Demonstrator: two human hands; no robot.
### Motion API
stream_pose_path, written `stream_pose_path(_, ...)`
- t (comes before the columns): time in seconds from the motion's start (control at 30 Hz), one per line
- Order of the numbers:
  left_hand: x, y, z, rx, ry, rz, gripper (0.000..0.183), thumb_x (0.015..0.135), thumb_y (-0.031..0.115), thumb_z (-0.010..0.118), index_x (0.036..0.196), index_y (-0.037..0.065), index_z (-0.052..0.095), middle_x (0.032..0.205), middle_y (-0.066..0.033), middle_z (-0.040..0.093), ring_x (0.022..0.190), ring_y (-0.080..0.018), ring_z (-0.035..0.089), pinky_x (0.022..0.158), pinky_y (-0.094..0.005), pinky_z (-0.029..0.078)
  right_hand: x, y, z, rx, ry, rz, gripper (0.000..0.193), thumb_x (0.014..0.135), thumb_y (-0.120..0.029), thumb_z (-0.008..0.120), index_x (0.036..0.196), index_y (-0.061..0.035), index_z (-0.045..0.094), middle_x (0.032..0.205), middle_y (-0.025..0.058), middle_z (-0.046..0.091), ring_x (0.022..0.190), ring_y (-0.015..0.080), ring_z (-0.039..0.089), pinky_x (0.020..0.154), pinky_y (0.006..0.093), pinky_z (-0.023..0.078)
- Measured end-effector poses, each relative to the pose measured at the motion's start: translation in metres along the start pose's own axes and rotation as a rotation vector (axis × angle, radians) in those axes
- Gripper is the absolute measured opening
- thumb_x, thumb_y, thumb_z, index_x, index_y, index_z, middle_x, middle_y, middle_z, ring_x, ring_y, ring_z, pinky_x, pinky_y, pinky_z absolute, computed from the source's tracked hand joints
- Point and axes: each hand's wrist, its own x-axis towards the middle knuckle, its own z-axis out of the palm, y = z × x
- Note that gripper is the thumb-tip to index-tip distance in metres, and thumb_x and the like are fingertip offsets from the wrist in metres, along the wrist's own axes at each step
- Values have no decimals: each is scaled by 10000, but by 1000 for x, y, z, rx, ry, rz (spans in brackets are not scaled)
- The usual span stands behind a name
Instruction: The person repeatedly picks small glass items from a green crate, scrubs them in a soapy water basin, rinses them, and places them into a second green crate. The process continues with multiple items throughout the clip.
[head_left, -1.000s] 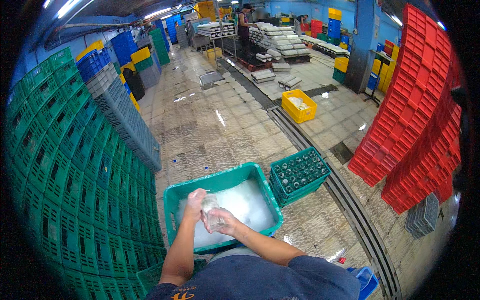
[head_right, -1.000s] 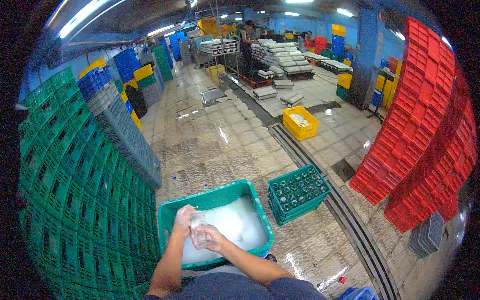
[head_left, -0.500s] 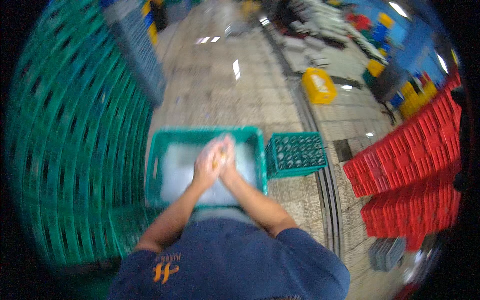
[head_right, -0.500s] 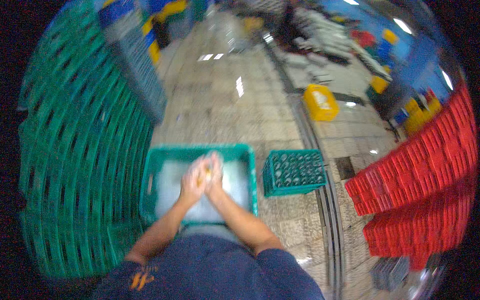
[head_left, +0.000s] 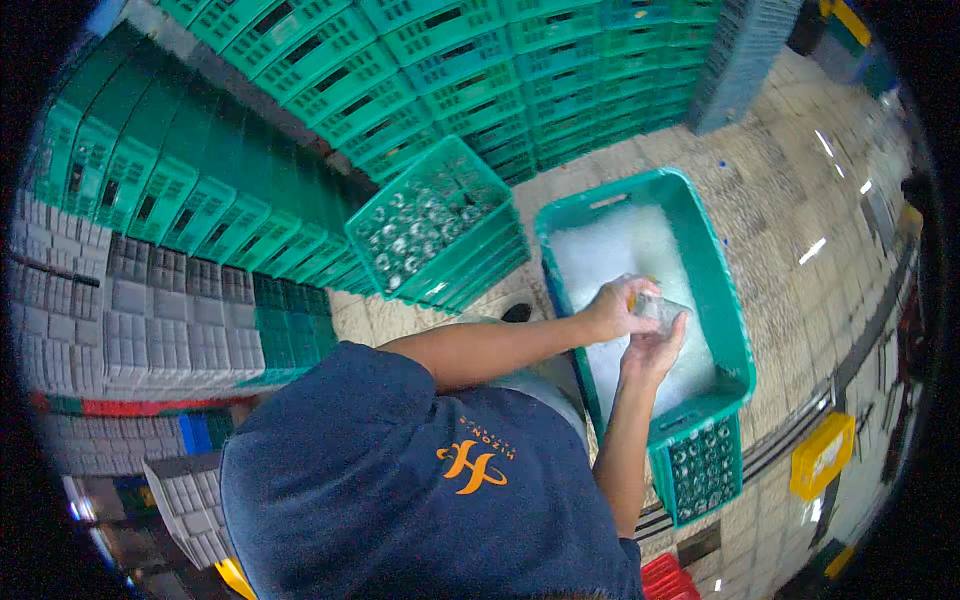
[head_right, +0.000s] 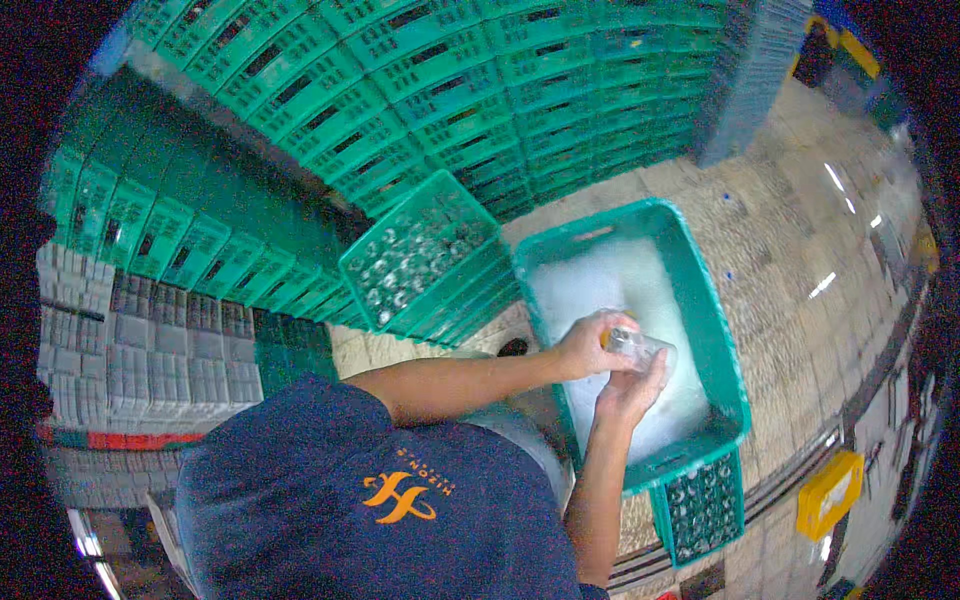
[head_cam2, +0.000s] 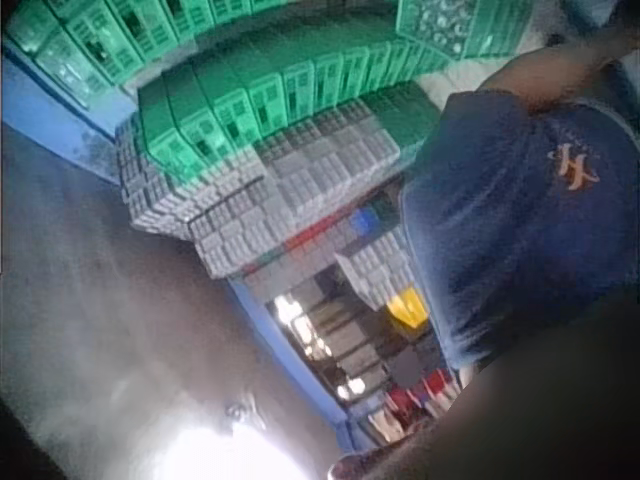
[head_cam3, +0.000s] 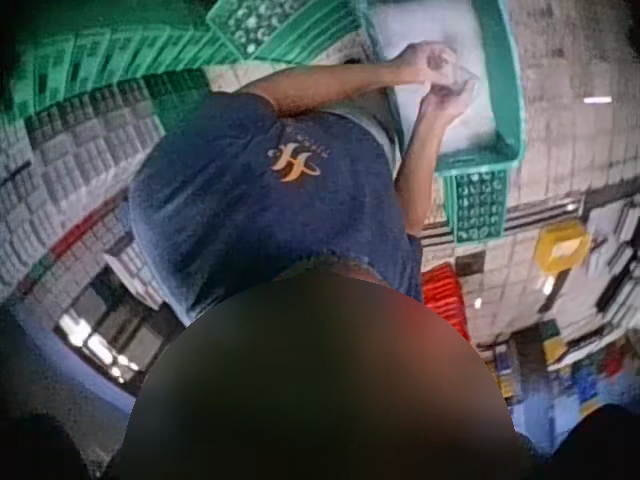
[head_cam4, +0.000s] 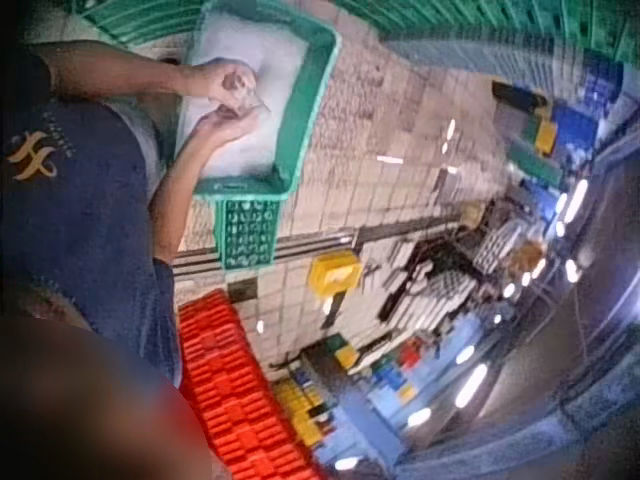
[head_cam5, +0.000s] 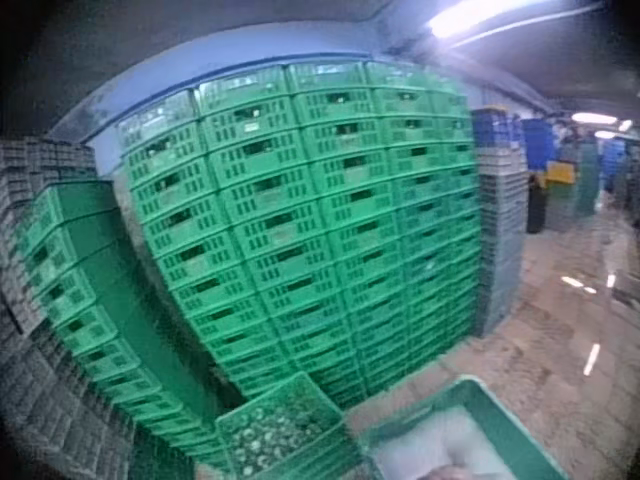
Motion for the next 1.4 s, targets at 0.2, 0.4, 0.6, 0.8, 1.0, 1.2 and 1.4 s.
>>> stream_pose_path(0.2,-40,-52,-165,-887,176,-704,413,858,202,797,1231,123,639,1009,-53,671,628,-149,618,451,-317,508,-33,67,0,-1013,-356,-207,634,892,-203,783,1414,-30,468,1414,191,530,1272,324,563,1027,474,490)
stream_pose_path(0.4,-68,-149,-331,-812,808,-753,370,867,173,782,1201,128,629,964,-77,672,547,-181,575,448,-335,489,-37,104,9,-1833,-512,-421,759,720,-142,867,1376,-11,510,1470,251,489,1356,456,469,1130,493,412)
stream_pose_path(0.6,-65,-296,-413,-545,1031,-1072,477,785,237,864,1204,162,647,886,-68,676,500,-154,551,430,-298,458,-35,113,31,-1969,-481,-400,578,691,-35,823,1226,-13,605,1421,251,519,1320,454,491,1107,532,419)
stream_pose_path(0.8,-47,-370,-419,545,515,-869,548,726,260,876,1211,130,657,1021,-160,669,858,-355,683,799,-480,552,-33,124,41,-1942,-448,-461,519,660,-25,819,1137,-2,616,1330,252,575,1227,457,556,1026,525,466)
stream_pose_path(1.0,-29,-363,-423,751,86,-752,458,772,246,837,1179,142,653,1237,-207,546,983,-457,667,844,-548,564,-25,125,35,-1930,-500,-565,487,722,-195,859,1124,-29,640,1240,242,633,1137,435,628,936,496,535)
stream_pose_path(1.2,-16,-362,-432,816,-113,-587,470,776,208,835,1188,114,628,1261,-226,552,946,-473,682,792,-558,576,-24,127,37,-1877,-490,-465,433,693,-101,802,1081,-1,638,1229,245,632,1144,450,618,980,530,506)
stream_pose_path(1.4,7,-389,-439,716,-18,-644,453,836,179,767,1254,110,607,1198,-202,620,1020,-446,654,835,-571,550,-25,126,42,-1854,-444,-374,420,708,-105,784,1082,6,631,1219,253,633,1111,456,629,962,520,518)
